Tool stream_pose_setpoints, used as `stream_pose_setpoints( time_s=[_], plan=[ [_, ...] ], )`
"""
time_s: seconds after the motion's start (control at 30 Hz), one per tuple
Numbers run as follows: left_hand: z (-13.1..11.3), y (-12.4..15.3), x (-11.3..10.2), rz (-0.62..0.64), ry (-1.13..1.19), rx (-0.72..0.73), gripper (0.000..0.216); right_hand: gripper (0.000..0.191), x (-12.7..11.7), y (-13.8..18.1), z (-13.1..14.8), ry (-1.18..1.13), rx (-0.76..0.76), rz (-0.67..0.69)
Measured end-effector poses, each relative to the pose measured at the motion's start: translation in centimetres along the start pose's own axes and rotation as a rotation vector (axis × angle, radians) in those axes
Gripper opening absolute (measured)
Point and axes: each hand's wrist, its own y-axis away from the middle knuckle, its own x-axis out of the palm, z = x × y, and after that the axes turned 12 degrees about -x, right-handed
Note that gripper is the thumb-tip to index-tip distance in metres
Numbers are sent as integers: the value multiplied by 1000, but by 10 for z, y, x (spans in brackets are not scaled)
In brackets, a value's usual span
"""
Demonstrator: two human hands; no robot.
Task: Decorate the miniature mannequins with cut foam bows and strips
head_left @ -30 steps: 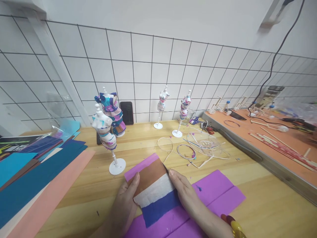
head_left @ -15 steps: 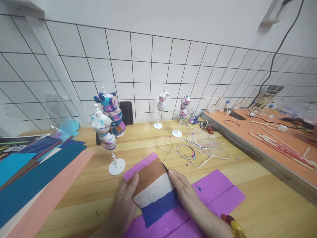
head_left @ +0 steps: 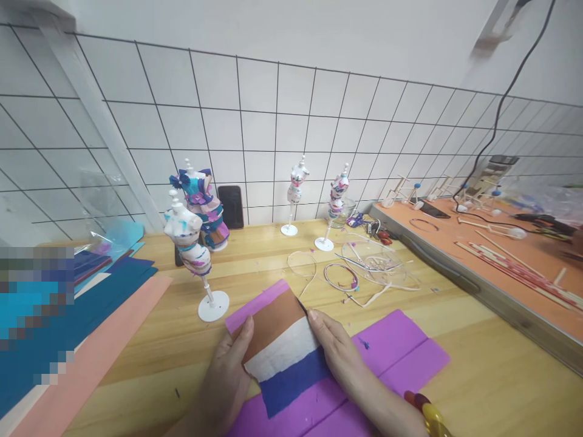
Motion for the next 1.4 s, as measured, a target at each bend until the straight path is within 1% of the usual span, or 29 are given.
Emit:
stream_pose_setpoints(
  time_s=[0.1,0.2,0.37,0.53,0.6,0.7,0.8,0.9,1.03,1.23,1.4],
  plan=[
    [-2,1,2,25,15,-27,46,37,0,0,-1,13,12,-16],
    [-1,-2,-1,23,31,-43,48,37,0,-1,-2,15,11,-21],
    [1,-3,-2,-33,-5,6,46,39,-1,0,-4,29,3,-31],
    [0,-1,0,-41,-22,16,43,39,-2,-1,-3,20,20,-35],
    [1,-2,-3,-47,-25,19,42,38,-2,-1,-2,7,8,-15],
    [7,-7,-13,-72,-42,37,36,37,-1,-1,1,1,-16,10],
    [14,-13,-24,-127,-73,80,33,36,-1,-1,2,15,-17,3],
    [17,-16,-28,-153,-91,105,35,35,-4,-2,2,57,-12,-30],
    [15,-16,-24,-145,-130,137,38,37,-7,-4,0,129,19,-97],
    [10,-10,-22,-100,-161,141,36,36,-5,-4,5,55,-10,0],
    [9,-7,-25,-86,-197,105,40,38,-4,-2,4,21,12,1]
  ],
)
